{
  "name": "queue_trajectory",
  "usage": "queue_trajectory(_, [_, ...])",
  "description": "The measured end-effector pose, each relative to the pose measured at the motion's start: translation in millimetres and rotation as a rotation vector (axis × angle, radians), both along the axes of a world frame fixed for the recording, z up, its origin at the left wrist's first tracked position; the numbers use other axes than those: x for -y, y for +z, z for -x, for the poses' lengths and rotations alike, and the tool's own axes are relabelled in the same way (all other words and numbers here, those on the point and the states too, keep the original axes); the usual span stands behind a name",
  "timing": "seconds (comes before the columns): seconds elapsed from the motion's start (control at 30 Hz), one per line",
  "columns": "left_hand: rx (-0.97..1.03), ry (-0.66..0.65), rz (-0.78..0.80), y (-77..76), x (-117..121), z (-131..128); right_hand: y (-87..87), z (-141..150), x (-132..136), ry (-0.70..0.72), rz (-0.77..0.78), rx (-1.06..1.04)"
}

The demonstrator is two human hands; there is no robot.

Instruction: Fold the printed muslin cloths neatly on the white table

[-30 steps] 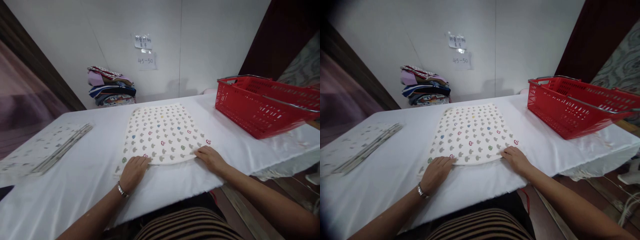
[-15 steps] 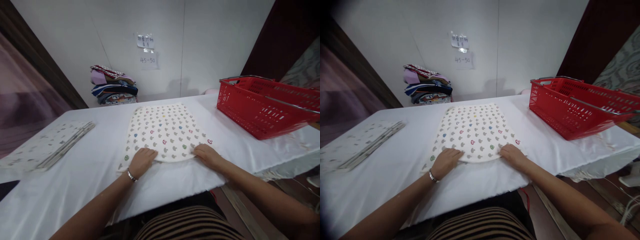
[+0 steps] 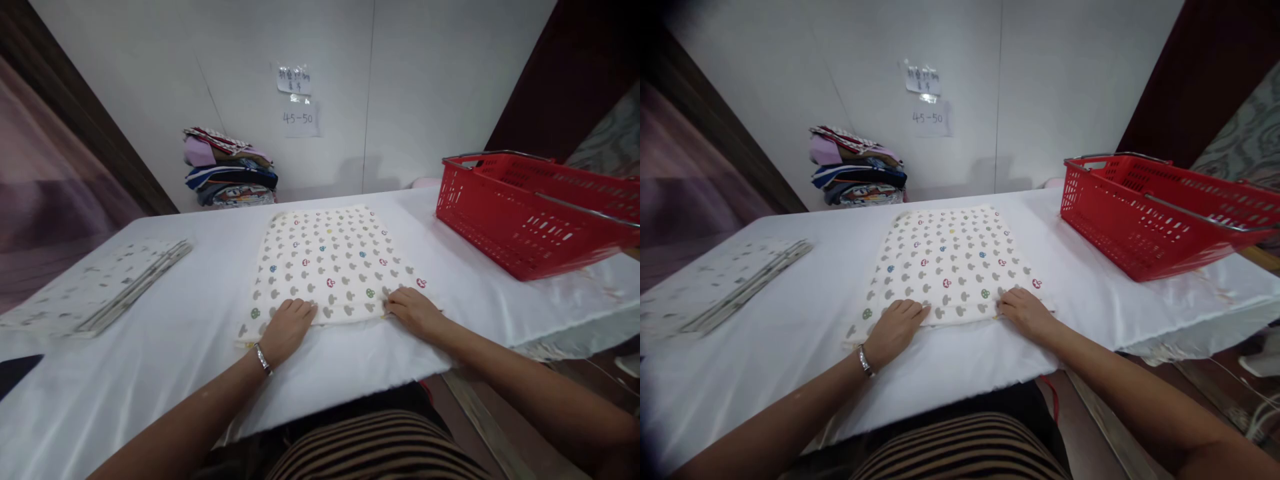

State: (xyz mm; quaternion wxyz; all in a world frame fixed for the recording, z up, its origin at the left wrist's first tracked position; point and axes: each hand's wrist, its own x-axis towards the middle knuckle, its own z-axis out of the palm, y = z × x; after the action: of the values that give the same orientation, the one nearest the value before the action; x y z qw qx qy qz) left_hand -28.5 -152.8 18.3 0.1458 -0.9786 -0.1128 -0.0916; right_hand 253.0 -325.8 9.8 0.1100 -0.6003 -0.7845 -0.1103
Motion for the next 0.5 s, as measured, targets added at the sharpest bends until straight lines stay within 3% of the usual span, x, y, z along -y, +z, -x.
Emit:
queue_trajectory(0.13, [0.046, -0.011, 0.038, -0.6, 3.1, 4.3, 7.0, 3.2, 6.2, -0.008, 0.059, 0.006])
queue_trajectory(0.33, [0.061, -0.021, 0.119, 12.0, 14.8, 12.9, 14.6, 3.7, 14.2, 0.014, 0.148, -0.02])
queue_trajectory(0.5, [0.014, -0.03, 0.097, 11.8, 17.4, 15.7, 16.2, 4.9, 13.3, 0.036, 0.122, 0.004])
